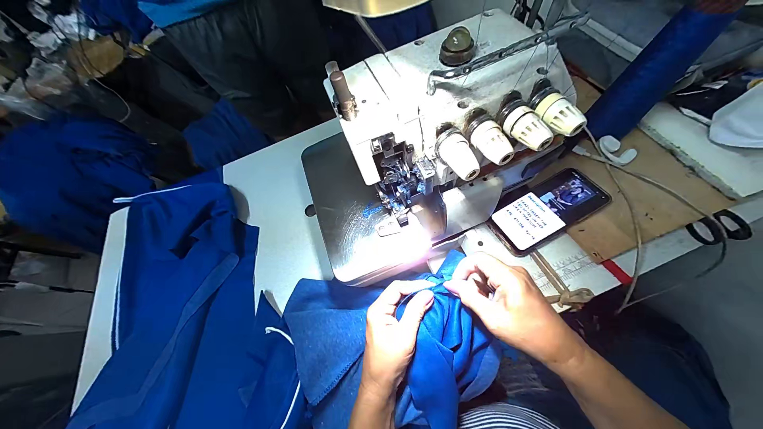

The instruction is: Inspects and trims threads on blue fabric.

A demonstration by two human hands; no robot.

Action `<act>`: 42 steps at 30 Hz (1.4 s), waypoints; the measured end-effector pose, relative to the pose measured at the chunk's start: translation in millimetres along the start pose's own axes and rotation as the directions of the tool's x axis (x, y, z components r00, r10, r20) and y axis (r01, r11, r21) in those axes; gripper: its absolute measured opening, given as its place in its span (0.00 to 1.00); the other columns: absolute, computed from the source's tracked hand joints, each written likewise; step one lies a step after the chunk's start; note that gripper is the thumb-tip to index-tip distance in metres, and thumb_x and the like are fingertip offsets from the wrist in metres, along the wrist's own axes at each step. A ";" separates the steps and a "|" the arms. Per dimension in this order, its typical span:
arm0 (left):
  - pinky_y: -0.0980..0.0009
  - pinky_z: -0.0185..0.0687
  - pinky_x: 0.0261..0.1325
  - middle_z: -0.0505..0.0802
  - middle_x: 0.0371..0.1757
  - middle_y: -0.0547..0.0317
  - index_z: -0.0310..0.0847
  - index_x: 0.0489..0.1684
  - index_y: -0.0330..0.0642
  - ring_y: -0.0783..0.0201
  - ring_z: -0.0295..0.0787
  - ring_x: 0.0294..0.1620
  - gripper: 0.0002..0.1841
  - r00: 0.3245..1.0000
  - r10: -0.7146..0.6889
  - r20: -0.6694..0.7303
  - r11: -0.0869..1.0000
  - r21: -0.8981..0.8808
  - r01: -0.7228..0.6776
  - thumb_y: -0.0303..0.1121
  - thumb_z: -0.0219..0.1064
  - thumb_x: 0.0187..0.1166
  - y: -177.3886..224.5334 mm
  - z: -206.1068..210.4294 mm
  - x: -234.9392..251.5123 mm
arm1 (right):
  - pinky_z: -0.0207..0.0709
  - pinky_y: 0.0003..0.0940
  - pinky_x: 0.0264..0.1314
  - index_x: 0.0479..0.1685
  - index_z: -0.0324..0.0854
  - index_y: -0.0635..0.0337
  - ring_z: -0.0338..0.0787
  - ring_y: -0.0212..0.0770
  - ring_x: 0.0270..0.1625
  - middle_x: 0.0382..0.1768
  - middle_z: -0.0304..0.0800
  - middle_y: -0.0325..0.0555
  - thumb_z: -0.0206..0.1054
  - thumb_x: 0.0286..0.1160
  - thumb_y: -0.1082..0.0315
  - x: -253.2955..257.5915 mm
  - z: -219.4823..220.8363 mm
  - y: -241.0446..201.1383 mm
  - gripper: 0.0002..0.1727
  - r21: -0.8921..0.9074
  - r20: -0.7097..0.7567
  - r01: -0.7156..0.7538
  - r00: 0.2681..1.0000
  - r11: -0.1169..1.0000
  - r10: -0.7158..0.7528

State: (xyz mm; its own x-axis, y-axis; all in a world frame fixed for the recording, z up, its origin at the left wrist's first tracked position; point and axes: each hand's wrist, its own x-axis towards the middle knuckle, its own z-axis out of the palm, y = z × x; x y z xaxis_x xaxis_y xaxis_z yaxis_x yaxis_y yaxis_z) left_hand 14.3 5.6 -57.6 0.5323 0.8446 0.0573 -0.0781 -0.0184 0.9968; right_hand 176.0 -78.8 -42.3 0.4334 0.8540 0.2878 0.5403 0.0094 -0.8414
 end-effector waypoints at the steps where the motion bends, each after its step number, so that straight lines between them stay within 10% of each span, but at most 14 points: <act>1: 0.73 0.89 0.55 0.96 0.41 0.57 0.93 0.41 0.39 0.68 0.93 0.46 0.05 0.999 -0.025 -0.020 1.000 -0.013 0.025 0.26 0.72 0.75 0.6 -0.5 0.9 | 0.71 0.14 0.26 0.47 0.80 0.54 0.76 0.17 0.25 0.26 0.81 0.28 0.73 0.68 0.56 -3.3 0.9 -4.9 0.16 -0.055 -0.033 -0.012 0.999 0.998 0.010; 3: 0.73 0.89 0.52 0.96 0.39 0.56 0.93 0.40 0.37 0.68 0.93 0.42 0.04 0.997 -0.066 -0.045 0.997 -0.050 0.064 0.25 0.74 0.73 1.7 -1.8 0.7 | 0.80 0.16 0.41 0.62 0.76 0.58 0.85 0.18 0.39 0.42 0.89 0.34 0.71 0.71 0.56 -12.9 1.2 -18.5 0.24 -0.078 -0.044 0.014 0.999 0.997 -0.018; 7: 0.74 0.90 0.47 0.95 0.37 0.53 0.93 0.40 0.34 0.68 0.93 0.38 0.05 0.992 -0.115 -0.045 0.985 -0.135 0.108 0.24 0.73 0.73 3.7 -2.2 -0.2 | 0.84 0.18 0.52 0.61 0.85 0.62 0.89 0.27 0.49 0.50 0.89 0.44 0.65 0.81 0.65 -31.2 13.3 -22.1 0.16 -0.116 -0.040 0.171 0.983 0.978 -0.177; 42: 0.74 0.89 0.52 0.96 0.39 0.55 0.93 0.39 0.36 0.69 0.93 0.42 0.04 0.999 -0.034 -0.024 0.993 -0.113 0.031 0.24 0.72 0.73 1.1 -1.1 -1.4 | 0.84 0.19 0.49 0.59 0.88 0.65 0.91 0.32 0.45 0.46 0.92 0.49 0.65 0.80 0.70 -36.6 27.7 -11.3 0.15 -0.267 -0.117 0.204 0.963 0.942 -0.242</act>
State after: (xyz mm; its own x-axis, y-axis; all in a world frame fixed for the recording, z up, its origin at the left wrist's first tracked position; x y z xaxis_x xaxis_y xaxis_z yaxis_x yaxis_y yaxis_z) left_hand 12.6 5.0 -56.6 0.5146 0.8571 0.0222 -0.1565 0.0684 0.9853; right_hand 134.0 -95.7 -56.0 0.3713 0.7592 0.5346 0.7899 0.0444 -0.6117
